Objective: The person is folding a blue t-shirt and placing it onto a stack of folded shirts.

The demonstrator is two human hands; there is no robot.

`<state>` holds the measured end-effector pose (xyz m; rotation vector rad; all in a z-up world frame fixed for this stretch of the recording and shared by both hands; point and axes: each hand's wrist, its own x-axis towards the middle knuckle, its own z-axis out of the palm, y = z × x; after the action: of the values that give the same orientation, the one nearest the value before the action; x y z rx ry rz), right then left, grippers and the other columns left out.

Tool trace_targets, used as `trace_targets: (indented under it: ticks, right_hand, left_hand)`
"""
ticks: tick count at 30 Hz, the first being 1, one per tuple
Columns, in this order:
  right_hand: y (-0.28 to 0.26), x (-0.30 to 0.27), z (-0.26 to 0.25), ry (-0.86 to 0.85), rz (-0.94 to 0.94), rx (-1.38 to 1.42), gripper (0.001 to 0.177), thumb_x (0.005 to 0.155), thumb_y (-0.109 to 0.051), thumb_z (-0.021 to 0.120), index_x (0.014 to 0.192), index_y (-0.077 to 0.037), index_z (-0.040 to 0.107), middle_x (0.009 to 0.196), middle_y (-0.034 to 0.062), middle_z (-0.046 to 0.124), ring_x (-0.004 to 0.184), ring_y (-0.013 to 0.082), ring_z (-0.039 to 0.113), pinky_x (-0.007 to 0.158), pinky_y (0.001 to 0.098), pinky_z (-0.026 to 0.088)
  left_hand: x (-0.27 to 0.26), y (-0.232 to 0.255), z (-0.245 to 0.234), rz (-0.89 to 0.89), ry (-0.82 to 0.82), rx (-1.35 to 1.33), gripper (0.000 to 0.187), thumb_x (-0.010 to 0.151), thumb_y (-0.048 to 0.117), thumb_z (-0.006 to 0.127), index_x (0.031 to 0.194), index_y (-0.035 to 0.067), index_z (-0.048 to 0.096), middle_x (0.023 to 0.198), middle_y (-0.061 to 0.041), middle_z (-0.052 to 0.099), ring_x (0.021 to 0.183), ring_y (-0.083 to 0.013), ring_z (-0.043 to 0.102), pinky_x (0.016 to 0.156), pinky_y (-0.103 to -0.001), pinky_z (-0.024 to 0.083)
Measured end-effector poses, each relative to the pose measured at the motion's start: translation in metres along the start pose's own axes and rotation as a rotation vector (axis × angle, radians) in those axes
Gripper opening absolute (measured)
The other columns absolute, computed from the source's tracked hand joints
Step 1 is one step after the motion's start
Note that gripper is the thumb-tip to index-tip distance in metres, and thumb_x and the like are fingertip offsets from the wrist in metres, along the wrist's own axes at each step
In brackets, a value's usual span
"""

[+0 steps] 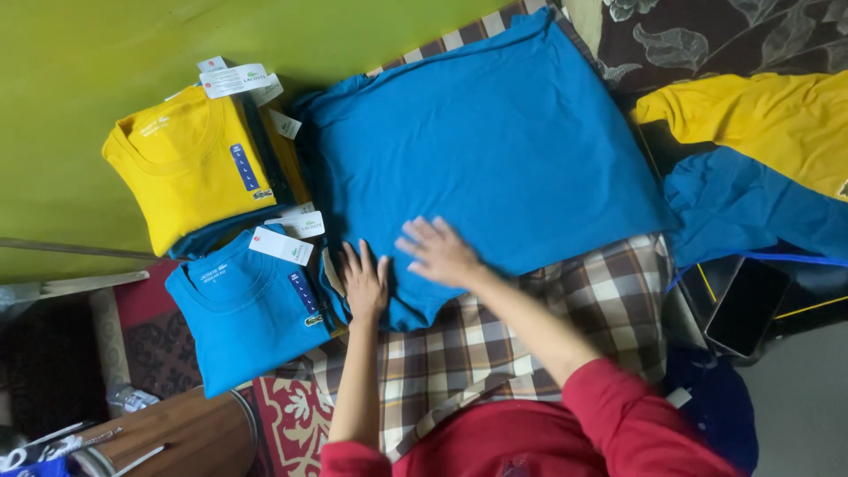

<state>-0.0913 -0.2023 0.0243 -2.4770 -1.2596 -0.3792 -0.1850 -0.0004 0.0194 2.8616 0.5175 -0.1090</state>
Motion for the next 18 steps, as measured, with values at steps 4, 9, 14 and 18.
trace_targets:
  ticks: [4, 9, 14, 18]
  right_hand:
    - [0.119, -0.036, -0.020, 0.242, 0.142, -0.091, 0.071, 0.082, -0.051, 0.078, 0.148, -0.036, 0.054, 0.151, 0.0077, 0.056, 0.136, 0.0331, 0.054, 0.103, 0.0576, 0.046]
    - [0.217, -0.124, -0.106, -0.162, 0.649, -0.105, 0.060, 0.109, -0.046, 0.045, 0.162, -0.020, 0.041, 0.165, 0.0266, 0.036, 0.154, 0.0441, 0.029, 0.118, 0.0653, 0.024]
    - [0.238, -0.196, -0.119, -0.226, 0.644, -0.136, 0.072, 0.101, -0.063, 0.041, 0.164, -0.029, 0.035, 0.172, 0.0165, 0.027, 0.157, 0.0412, 0.025, 0.120, 0.0642, 0.024]
    - [0.220, -0.225, -0.142, -0.302, 0.636, -0.033, 0.101, 0.076, -0.080, 0.057, 0.163, -0.036, 0.033, 0.173, 0.0140, 0.023, 0.155, 0.0455, 0.027, 0.117, 0.0660, 0.033]
  left_hand:
    - [-0.060, 0.010, -0.049, 0.137, -0.128, -0.088, 0.066, 0.107, 0.052, 0.040, 0.162, 0.016, 0.032, 0.167, -0.023, 0.024, 0.152, -0.0447, 0.027, 0.121, -0.057, 0.026]
    - [-0.096, 0.001, -0.075, 0.322, -0.369, 0.141, 0.118, 0.069, 0.089, 0.066, 0.162, 0.025, 0.029, 0.170, -0.011, 0.022, 0.151, -0.0354, 0.031, 0.121, -0.055, 0.030]
    - [-0.059, -0.066, -0.001, 0.223, -0.213, 0.079, 0.062, 0.081, 0.036, 0.076, 0.138, 0.020, 0.056, 0.138, -0.010, 0.058, 0.128, -0.0292, 0.059, 0.114, -0.048, 0.044]
    - [-0.020, -0.058, -0.028, -0.038, -0.088, -0.280, 0.043, 0.100, 0.028, 0.054, 0.140, 0.011, 0.049, 0.096, -0.034, 0.070, 0.096, -0.0551, 0.066, 0.086, -0.067, 0.048]
